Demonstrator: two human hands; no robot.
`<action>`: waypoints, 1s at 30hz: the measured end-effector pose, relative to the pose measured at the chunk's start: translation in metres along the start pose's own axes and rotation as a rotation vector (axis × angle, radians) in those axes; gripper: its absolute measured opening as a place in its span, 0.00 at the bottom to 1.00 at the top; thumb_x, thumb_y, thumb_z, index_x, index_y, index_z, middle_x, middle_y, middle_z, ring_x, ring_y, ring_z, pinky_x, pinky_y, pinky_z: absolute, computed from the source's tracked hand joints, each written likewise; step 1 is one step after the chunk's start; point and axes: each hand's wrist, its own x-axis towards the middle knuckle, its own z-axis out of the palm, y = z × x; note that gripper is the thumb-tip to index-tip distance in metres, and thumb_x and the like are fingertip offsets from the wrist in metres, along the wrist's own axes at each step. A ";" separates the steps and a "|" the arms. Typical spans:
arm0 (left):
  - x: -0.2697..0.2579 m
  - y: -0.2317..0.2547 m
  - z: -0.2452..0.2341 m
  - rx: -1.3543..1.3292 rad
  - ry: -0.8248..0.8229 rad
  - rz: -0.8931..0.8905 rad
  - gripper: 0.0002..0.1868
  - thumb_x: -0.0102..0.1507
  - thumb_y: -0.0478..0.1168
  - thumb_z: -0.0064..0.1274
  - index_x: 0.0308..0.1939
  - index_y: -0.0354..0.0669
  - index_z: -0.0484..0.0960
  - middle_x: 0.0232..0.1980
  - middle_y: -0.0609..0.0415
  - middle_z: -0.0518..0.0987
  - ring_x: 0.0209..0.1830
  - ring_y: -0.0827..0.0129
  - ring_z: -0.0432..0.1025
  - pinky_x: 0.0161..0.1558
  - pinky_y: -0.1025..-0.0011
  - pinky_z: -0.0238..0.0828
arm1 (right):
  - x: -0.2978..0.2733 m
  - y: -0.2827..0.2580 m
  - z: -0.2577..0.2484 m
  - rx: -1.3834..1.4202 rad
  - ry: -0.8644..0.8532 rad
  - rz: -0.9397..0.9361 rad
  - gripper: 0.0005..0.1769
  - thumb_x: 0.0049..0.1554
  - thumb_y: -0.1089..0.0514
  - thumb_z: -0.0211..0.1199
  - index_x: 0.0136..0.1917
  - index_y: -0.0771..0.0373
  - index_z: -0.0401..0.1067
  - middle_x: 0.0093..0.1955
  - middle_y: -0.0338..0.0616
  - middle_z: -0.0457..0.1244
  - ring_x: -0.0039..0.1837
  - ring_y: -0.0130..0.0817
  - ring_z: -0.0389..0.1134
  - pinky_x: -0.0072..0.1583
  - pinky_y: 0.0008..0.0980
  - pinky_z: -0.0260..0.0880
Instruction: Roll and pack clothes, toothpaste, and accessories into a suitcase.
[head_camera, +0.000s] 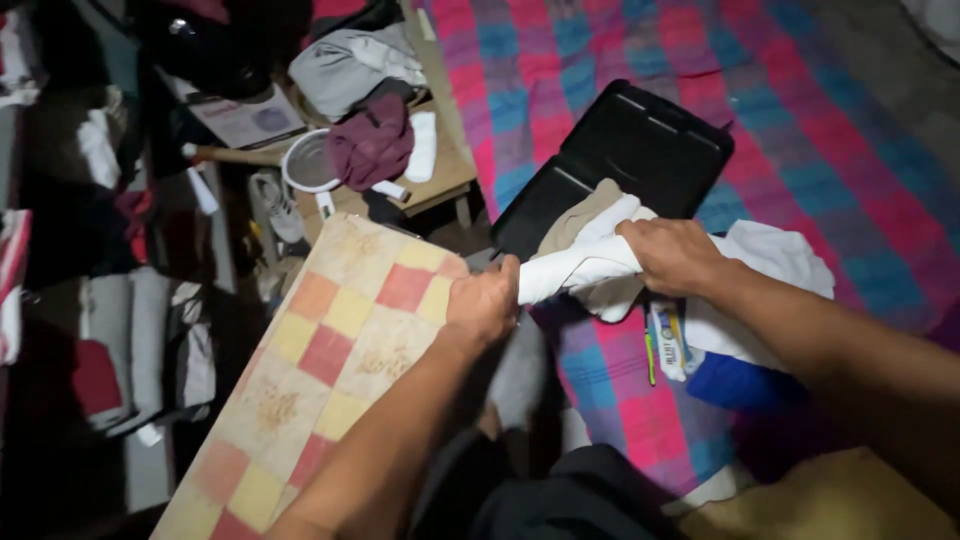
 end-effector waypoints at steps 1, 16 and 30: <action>0.005 0.004 0.002 -0.008 -0.003 0.002 0.22 0.55 0.37 0.61 0.49 0.42 0.69 0.42 0.42 0.82 0.40 0.46 0.79 0.43 0.50 0.75 | 0.003 0.007 0.001 -0.002 -0.008 0.003 0.22 0.45 0.61 0.66 0.54 0.60 0.65 0.51 0.51 0.68 0.58 0.53 0.70 0.57 0.50 0.70; 0.108 -0.028 0.057 -0.040 0.123 -0.225 0.21 0.55 0.32 0.61 0.50 0.43 0.71 0.46 0.46 0.79 0.46 0.50 0.78 0.43 0.56 0.77 | 0.152 0.092 0.019 -0.136 -0.067 -0.207 0.32 0.40 0.61 0.71 0.59 0.57 0.67 0.48 0.46 0.66 0.55 0.48 0.69 0.55 0.47 0.67; 0.172 -0.067 0.167 0.035 0.410 -0.510 0.25 0.57 0.32 0.59 0.59 0.46 0.74 0.48 0.50 0.79 0.48 0.55 0.75 0.49 0.56 0.71 | 0.292 0.158 0.141 -0.124 0.051 -0.461 0.20 0.43 0.52 0.67 0.49 0.58 0.72 0.40 0.47 0.65 0.44 0.49 0.68 0.46 0.48 0.66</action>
